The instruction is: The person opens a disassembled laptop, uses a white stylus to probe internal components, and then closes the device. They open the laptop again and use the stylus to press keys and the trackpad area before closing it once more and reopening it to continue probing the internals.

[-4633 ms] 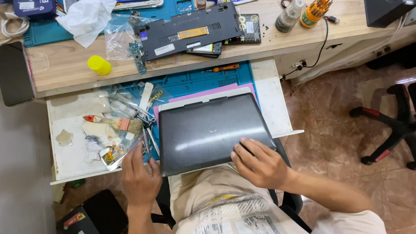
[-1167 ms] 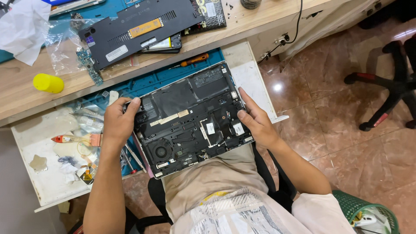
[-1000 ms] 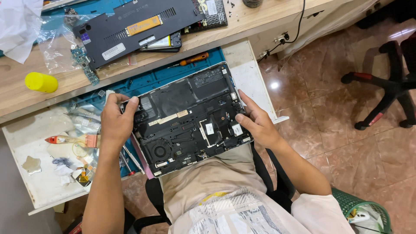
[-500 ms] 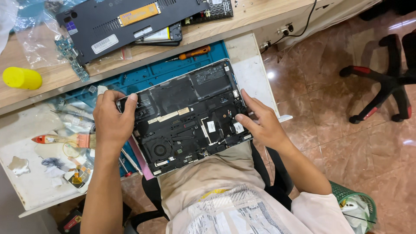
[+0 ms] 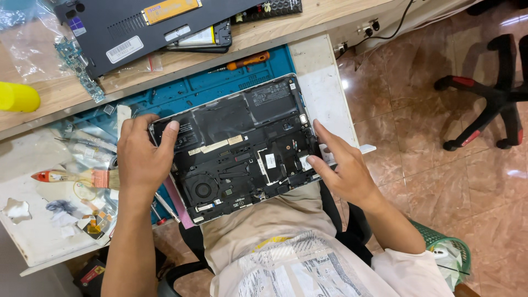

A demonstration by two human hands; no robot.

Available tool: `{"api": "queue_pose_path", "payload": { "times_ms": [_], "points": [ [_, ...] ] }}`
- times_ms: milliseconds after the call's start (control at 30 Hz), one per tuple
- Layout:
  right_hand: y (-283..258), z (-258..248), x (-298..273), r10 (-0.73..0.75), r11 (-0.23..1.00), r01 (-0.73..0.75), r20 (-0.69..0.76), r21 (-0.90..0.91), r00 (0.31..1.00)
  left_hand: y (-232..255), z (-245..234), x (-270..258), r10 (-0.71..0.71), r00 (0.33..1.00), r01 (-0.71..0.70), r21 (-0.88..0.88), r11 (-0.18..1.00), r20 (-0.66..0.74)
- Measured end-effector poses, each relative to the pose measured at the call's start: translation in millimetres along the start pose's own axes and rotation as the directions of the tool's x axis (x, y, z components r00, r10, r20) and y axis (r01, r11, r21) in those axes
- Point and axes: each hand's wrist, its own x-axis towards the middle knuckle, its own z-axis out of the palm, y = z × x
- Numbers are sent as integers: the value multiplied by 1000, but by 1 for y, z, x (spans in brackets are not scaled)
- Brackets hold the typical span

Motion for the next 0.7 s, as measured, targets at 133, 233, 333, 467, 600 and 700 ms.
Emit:
{"api": "queue_pose_path", "payload": {
  "times_ms": [133,233,333,467,600,700],
  "points": [
    [8,6,-1,-125,983,123,0,-136,992,2,-3,-2,-9,1000,9,-9,1000,3],
    [1,8,-3,-278,889,249,-21,-383,960,0,-3,-4,6,1000,-6,-14,1000,2],
    [-6,12,-7,-356,839,348,62,-419,932,2,-4,-5,-12,1000,12,-17,1000,18],
    [-3,19,-6,-363,836,388,140,-388,921,0,-5,-6,24,1000,-24,-34,999,7],
    [-1,23,-8,-328,874,361,155,-325,932,2,-6,-6,21,1000,-21,-33,999,7],
    [0,26,-12,-324,889,350,132,-296,937,1,-6,-5,19,1000,-18,-39,999,6]
  ]
}}
